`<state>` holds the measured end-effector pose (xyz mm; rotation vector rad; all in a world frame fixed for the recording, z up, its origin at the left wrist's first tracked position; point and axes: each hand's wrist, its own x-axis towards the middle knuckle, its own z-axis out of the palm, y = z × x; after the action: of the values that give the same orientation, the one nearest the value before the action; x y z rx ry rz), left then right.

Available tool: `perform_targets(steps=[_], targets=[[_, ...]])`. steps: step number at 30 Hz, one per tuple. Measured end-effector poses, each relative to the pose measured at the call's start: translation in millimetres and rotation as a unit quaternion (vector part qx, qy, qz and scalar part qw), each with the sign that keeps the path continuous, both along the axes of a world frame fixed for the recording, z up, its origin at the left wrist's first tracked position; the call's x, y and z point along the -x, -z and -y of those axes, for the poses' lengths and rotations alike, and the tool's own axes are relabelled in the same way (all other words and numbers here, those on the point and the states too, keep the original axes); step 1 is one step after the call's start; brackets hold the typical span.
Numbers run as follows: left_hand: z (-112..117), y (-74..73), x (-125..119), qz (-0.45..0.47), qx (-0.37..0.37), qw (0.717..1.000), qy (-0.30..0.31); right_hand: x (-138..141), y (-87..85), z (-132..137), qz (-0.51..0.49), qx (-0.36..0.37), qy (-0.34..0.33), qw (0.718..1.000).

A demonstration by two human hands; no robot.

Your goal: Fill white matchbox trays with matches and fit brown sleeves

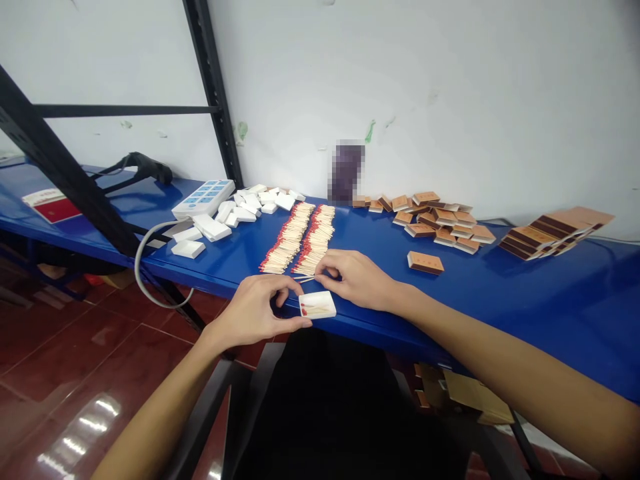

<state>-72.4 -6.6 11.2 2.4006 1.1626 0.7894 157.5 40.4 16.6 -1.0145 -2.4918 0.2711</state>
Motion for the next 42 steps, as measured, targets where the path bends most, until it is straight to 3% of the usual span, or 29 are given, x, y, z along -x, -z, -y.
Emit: perform_targets(steps=[7,14,20,25,29,35,42], targets=[[-1,-0.6,6,0.006,0.019,0.999,0.035,12,-4.7,5,-0.013,0.017,0.012,1.0],[-4,0.4,10,0.017,0.032,0.998,0.043,14,-4.9,3,0.001,0.01,-0.017,1.0],[-4,1.0,8,0.023,0.031,0.999,0.025,1,-15.5,3,0.066,0.062,-0.012,0.996],[-5,5.7,3,0.038,0.018,0.999,-0.027,-7,-27.7,8,0.012,0.069,0.012,0.997],[-5,8.3,0,0.045,-0.001,0.998,-0.053,-4,-29.9,17,0.015,0.085,-0.038,0.996],[-3,2.4,4,0.011,0.006,1.0,-0.017,10,-27.1,9,-0.014,0.047,-0.033,0.998],[-2,-1.0,11,0.003,0.019,0.999,0.031,21,-20.2,-9,0.076,0.023,-0.022,0.997]])
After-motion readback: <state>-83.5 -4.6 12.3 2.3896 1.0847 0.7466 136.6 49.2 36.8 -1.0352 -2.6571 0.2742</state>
